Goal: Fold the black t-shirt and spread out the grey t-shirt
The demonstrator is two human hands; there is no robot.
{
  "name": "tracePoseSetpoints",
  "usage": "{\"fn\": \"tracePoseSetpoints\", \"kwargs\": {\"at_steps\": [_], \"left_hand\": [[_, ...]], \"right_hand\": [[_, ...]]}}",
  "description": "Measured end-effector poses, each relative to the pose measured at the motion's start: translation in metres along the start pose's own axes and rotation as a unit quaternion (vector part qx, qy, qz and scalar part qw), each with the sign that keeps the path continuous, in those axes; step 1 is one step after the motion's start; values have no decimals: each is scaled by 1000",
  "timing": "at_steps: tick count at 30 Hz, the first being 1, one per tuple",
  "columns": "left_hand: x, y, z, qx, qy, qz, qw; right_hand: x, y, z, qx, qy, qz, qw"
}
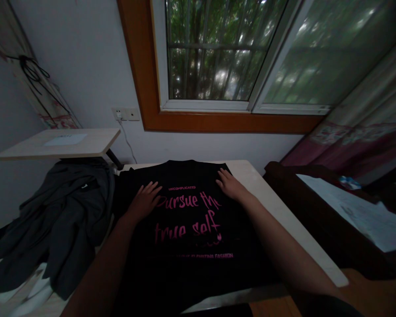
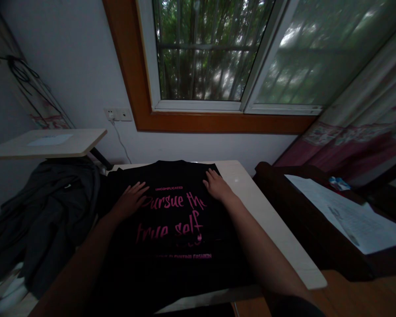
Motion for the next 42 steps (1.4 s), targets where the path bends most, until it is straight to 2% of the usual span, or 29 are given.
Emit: {"fn": "tracePoseSetpoints", "kwargs": {"at_steps": [6, 13, 25, 33, 42], "left_hand": [[-1, 0, 0, 3, -7, 0, 1000], [1, 3, -1, 7, -11, 8, 1000], [5, 11, -16, 14, 3, 16, 1000], [7, 3, -24, 50, 23, 38, 998], [11, 5, -49, 53, 39, 50, 997]], "right_hand": [[-15, 18, -11, -17, 39, -25, 999], [-13, 19, -20, -20, 58, -32, 998], [7, 11, -28, -21, 92, -57, 994], [28, 19, -44, -114, 121, -72, 984], [39, 17, -58, -118, 167, -116, 972]]}}
Point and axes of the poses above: each hand's wrist, its own z-axis towards the middle knuckle, its own x-axis out of the back of the hand, y = z × x, the point moved 9 cm from there along z, towards the middle knuckle, and after that the axes turned 5 degrees about -x, right-handed, at the moved point
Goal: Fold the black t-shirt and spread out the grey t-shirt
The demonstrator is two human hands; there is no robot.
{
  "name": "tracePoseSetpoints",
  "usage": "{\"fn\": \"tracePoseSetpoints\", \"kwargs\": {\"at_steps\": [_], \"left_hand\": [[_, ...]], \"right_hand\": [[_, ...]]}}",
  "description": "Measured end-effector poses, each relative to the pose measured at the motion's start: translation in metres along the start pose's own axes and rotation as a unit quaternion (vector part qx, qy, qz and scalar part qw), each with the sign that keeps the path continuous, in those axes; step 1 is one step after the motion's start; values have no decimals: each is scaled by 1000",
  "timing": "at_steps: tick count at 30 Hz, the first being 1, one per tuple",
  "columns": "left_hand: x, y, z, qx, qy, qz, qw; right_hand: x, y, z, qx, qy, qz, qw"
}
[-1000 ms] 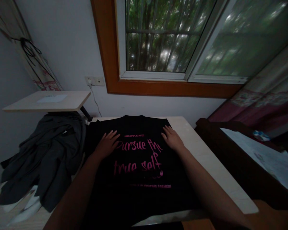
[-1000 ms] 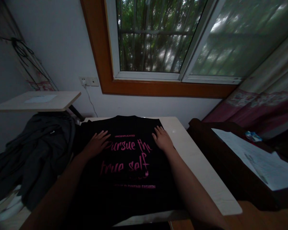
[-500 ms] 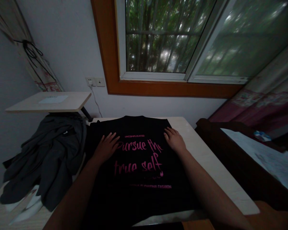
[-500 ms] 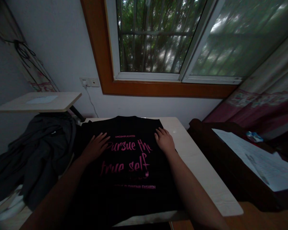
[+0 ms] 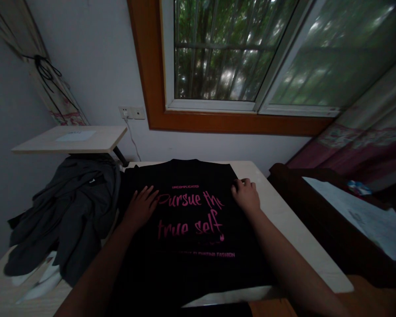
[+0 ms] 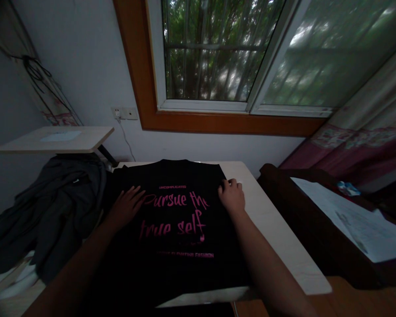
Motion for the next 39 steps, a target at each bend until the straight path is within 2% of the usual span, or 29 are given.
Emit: {"fn": "tracePoseSetpoints", "kwargs": {"at_steps": [11, 18, 24, 32, 39], "left_hand": [[6, -12, -34, 36, -14, 26, 999], [20, -9, -60, 51, 10, 50, 997], [29, -4, -63, 65, 26, 74, 995], [44, -1, -67, 142, 14, 100, 985], [43, 0, -66, 120, 23, 77, 989]], "right_hand": [[7, 19, -13, -76, -67, -44, 994], [15, 14, -24, -46, -84, -86, 992], [7, 22, -28, -75, -148, -102, 981], [4, 25, -28, -76, -164, -92, 979], [4, 28, -28, -86, -183, -85, 976]]}}
Point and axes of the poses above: each hand's wrist, its own z-axis towards the middle knuckle, its own x-axis out of the back of the hand, y = z × x, the point moved 9 cm from there along z, towards the middle knuckle, and after that the axes turned 5 degrees about -x, right-handed, at the moved point
